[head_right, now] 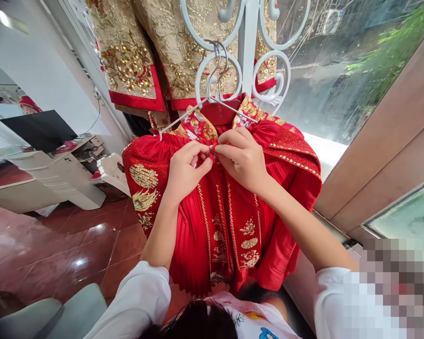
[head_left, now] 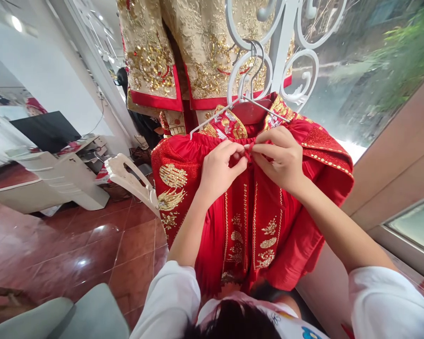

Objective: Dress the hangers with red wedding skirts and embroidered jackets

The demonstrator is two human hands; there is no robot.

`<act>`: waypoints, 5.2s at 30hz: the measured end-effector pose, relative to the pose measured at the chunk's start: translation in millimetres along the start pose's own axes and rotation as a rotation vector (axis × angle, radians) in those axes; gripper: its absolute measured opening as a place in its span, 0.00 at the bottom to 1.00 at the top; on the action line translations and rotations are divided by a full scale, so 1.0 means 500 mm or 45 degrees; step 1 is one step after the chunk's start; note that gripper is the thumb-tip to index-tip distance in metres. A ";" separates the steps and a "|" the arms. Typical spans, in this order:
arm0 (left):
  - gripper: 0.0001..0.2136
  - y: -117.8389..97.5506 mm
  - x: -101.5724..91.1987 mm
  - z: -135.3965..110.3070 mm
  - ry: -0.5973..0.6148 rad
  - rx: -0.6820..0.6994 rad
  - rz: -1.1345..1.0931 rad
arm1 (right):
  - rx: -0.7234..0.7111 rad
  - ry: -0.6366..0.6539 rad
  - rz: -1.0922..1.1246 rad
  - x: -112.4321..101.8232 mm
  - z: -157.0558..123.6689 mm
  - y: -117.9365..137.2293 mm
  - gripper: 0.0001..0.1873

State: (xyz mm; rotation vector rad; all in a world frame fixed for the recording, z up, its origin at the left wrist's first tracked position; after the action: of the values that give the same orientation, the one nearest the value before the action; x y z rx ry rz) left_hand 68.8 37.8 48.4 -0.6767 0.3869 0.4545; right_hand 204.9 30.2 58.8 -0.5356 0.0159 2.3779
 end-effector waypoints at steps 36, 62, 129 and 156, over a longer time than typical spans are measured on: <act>0.06 0.027 -0.046 -0.013 -0.081 -0.107 -0.629 | 0.974 0.052 1.156 -0.030 -0.036 -0.037 0.05; 0.09 0.026 -0.005 0.010 -0.202 -0.028 -1.337 | 1.045 -0.171 1.675 -0.028 -0.055 -0.017 0.06; 0.18 0.036 0.014 -0.007 -0.072 -0.315 -1.496 | 0.948 -0.396 1.583 0.019 -0.048 -0.034 0.12; 0.15 0.083 0.004 -0.049 -0.124 -0.481 -1.219 | 1.241 -0.336 1.680 -0.002 -0.112 -0.051 0.20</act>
State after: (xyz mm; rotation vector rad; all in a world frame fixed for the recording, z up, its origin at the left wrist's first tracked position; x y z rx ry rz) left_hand 44.2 50.3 9.0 -1.1070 -0.1457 -0.3648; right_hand 242.4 40.5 11.4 0.4439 1.7616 3.0780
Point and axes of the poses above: each hand's wrist, its own z-axis towards the middle knuckle, its own x-axis out of the palm, y = z × x, the point moved 5 cm from there along z, towards the middle knuckle, and after that the axes turned 6 degrees about -x, right-handed, at the moved point
